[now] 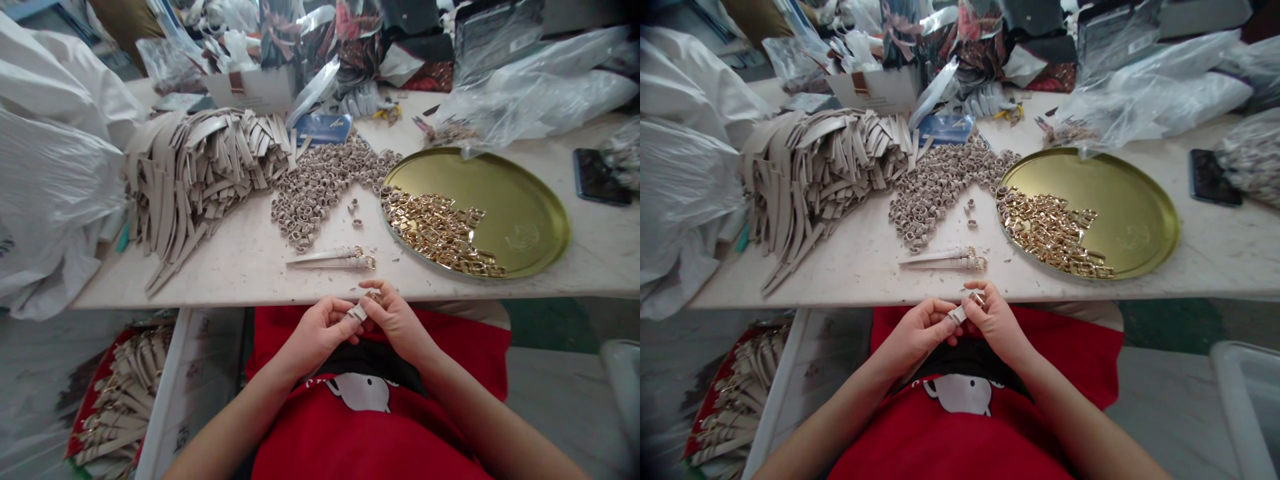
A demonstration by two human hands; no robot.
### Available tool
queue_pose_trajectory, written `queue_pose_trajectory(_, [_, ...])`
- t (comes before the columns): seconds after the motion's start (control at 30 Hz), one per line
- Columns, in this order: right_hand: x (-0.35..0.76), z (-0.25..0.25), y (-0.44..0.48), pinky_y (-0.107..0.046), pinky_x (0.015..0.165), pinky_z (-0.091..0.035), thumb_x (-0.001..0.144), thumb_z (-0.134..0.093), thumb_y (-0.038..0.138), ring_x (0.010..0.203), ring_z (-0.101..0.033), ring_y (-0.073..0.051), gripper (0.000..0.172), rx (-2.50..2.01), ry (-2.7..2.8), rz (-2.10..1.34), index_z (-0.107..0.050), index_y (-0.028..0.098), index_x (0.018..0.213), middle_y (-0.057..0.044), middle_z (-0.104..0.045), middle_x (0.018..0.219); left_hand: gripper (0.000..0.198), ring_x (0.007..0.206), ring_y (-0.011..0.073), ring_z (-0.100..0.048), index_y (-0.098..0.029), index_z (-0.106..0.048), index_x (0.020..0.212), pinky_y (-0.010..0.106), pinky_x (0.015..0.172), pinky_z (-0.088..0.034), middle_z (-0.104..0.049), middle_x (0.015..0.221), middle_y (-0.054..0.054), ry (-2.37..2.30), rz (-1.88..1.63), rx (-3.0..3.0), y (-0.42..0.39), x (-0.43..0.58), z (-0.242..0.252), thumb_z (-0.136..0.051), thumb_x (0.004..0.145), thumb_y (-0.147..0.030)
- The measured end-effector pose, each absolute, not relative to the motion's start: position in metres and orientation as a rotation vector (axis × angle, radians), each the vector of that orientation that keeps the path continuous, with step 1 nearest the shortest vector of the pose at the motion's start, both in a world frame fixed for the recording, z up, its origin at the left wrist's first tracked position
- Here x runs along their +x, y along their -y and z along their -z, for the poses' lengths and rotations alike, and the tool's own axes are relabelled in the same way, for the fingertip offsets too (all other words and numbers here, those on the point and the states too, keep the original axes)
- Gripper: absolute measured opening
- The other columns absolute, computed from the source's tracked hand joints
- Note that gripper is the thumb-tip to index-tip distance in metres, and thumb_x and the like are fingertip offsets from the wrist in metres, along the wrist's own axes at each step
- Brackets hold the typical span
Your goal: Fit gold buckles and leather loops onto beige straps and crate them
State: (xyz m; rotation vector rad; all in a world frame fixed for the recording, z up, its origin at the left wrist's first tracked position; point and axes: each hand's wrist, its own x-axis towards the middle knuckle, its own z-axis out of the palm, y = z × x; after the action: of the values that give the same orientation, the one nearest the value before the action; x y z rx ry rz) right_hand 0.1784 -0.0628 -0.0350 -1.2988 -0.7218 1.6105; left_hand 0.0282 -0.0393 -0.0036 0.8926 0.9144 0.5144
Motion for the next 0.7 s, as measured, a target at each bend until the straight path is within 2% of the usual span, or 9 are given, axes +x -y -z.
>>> queue_pose_trajectory(0.13, [0.188, 0.040, 0.068, -0.019, 0.045, -0.034, 0.073, -0.065, 0.037, 0.047, -0.047, -0.007, 0.026, -1.095, 0.657, -1.898, -0.047, 0.019, 0.081, 0.006, -0.053, 0.057, 0.035, 0.066, 0.0112, -0.059, -0.010, -0.054, 0.085, 0.025, 0.064, -0.044, -0.064, 0.075, 0.004, -0.884, -0.444, 0.796, 0.039, 0.027, 0.001, -0.071, 0.066, -0.034])
queue_pose_trajectory(0.3, [0.189, 0.038, 0.077, -0.018, 0.043, -0.032, 0.071, -0.068, 0.033, 0.045, -0.045, -0.006, 0.024, -0.967, 0.482, -1.997, -0.049, 0.018, 0.074, 0.005, -0.053, 0.055, 0.035, 0.070, 0.0129, -0.061, -0.009, -0.054, 0.084, 0.024, 0.066, -0.043, -0.066, 0.076, 0.007, -0.824, -0.400, 0.729, 0.043, 0.025, 0.001, -0.073, 0.064, -0.032])
queue_pose_trajectory(0.5, [0.182, 0.031, 0.087, -0.015, 0.040, -0.027, 0.071, -0.068, 0.031, 0.042, -0.037, -0.002, 0.026, -0.853, 0.340, -2.143, -0.048, 0.016, 0.067, 0.004, -0.052, 0.057, 0.030, 0.058, 0.0054, -0.053, -0.009, -0.057, 0.087, 0.018, 0.056, -0.039, -0.064, 0.074, 0.004, -0.812, -0.420, 0.759, 0.053, 0.021, 0.002, -0.070, 0.069, -0.029])
queue_pose_trajectory(0.57, [0.182, 0.031, 0.091, -0.016, 0.040, -0.027, 0.072, -0.067, 0.034, 0.042, -0.037, -0.003, 0.026, -0.881, 0.383, -2.110, -0.047, 0.016, 0.069, 0.003, -0.053, 0.059, 0.030, 0.057, 0.0049, -0.052, -0.009, -0.058, 0.087, 0.018, 0.055, -0.038, -0.063, 0.074, 0.003, -0.804, -0.419, 0.751, 0.055, 0.019, 0.003, -0.070, 0.069, -0.029])
queue_pose_trajectory(0.7, [0.184, 0.032, 0.100, -0.019, 0.047, -0.032, 0.075, -0.064, 0.038, 0.047, -0.046, -0.006, 0.026, -1.044, 0.702, -1.874, -0.045, 0.019, 0.078, 0.004, -0.058, 0.061, 0.032, 0.055, 0.0043, -0.051, -0.009, -0.057, 0.088, 0.017, 0.054, -0.037, -0.062, 0.074, 0.003, -0.822, -0.403, 0.735, 0.060, 0.018, 0.001, -0.071, 0.068, -0.030])
